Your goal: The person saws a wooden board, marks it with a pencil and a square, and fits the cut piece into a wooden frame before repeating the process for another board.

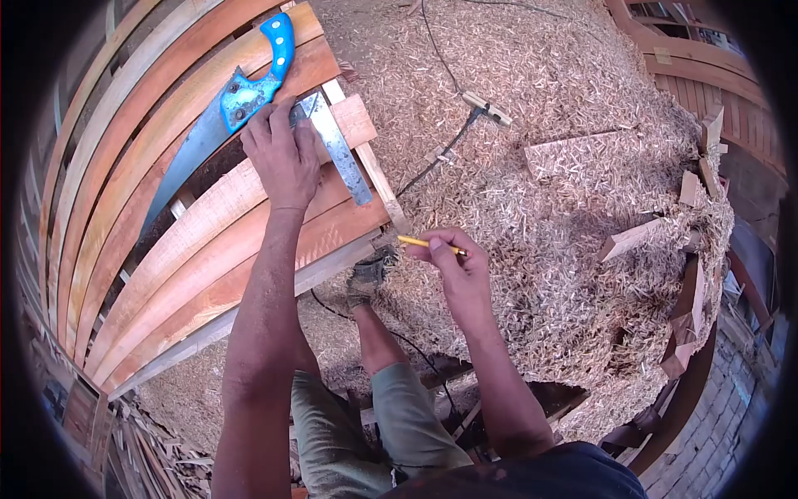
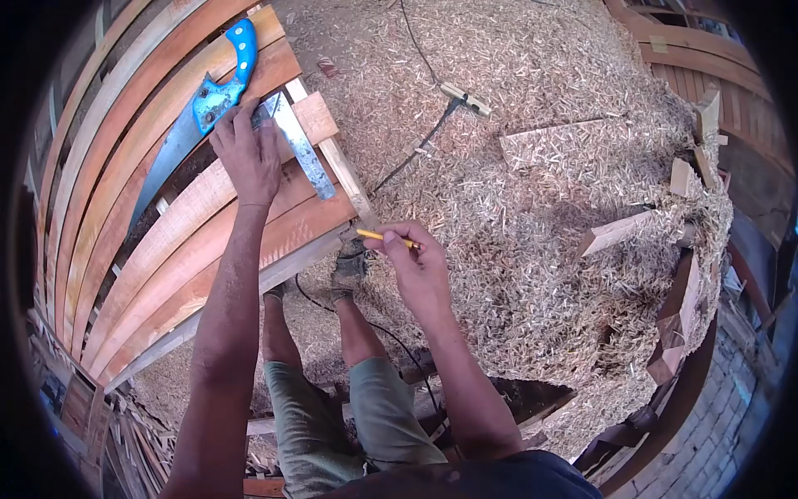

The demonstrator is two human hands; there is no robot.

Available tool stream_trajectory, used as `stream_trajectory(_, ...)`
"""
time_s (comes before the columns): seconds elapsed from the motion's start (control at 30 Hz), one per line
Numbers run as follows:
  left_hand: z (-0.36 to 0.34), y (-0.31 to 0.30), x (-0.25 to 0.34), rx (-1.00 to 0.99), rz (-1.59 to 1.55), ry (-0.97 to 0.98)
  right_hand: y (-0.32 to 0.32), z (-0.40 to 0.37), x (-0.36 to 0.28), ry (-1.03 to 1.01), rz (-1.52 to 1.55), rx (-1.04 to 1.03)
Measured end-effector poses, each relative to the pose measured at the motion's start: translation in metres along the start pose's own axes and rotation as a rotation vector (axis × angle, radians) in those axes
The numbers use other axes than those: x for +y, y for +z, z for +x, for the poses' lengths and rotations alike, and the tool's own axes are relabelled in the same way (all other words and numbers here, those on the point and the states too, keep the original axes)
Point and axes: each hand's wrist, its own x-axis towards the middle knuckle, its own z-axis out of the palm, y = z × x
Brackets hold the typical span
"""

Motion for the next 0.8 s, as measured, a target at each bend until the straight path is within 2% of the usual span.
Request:
stream_trajectory(0.17, 0.0, 0.001, -0.003, -0.002, 0.005, 0.014, 0.017, 0.031, -0.019, -0.124, 0.079, 0.0)
stream_trajectory(0.37, 0.002, 0.003, -0.002, 0.012, 0.009, 0.044, 0.037, 0.066, -0.037, -0.141, -0.114, 0.012)
stream_trajectory(0.57, 0.002, 0.001, 0.001, 0.006, 0.013, 0.038, 0.058, 0.093, -0.032, -0.281, -0.162, -0.026)
stream_trajectory(0.8, 0.003, 0.001, 0.001, 0.005, 0.03, 0.049, 0.082, 0.12, -0.042, -0.429, -0.371, 0.01)
